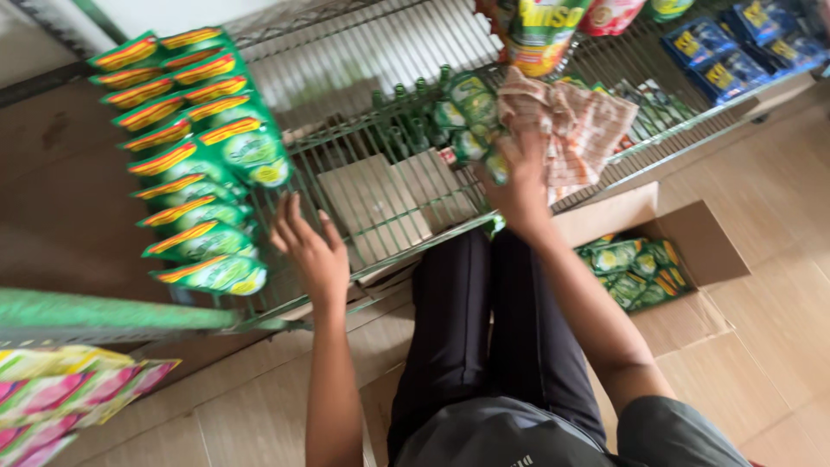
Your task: The person sits on the floor and repeatedly picks up small green packets of Sunlight dish soap from a cardboard box, then places them onto a metal wire shelf. The person arranges the packets in rows on the shelf.
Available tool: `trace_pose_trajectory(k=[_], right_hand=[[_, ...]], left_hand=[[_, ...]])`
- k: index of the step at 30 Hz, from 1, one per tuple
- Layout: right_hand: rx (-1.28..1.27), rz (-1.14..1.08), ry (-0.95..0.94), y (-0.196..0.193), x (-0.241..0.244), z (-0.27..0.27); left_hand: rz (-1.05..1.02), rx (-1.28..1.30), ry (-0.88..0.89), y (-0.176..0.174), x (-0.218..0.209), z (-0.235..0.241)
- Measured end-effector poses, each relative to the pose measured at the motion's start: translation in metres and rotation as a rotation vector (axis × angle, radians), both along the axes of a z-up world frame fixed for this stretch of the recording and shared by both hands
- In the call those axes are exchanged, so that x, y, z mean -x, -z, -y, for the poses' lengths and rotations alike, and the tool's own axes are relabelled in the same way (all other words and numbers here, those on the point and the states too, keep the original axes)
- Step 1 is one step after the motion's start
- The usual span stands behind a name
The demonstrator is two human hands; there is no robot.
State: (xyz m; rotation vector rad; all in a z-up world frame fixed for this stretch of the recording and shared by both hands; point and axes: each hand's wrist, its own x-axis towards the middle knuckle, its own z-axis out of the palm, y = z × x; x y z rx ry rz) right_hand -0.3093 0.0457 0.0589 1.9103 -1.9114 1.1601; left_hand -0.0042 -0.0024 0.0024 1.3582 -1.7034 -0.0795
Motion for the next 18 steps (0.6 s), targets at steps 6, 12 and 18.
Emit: trace_pose_trajectory(k=[6, 12, 18], right_hand=[[-0.161, 0.055, 0.213, 0.006, 0.097, -0.032], [-0.015, 0.266, 0.262, 0.006, 0.181, -0.048], [0.267, 0.091, 0.563, -0.003, 0.279, -0.031]], left_hand=[[0.019, 0.002, 0.022, -0.005, 0.008, -0.004], [0.008, 0.084, 0.261, -0.017, 0.081, -0.01], [-0.025, 0.098, 0.482, -0.022, 0.185, -0.004]])
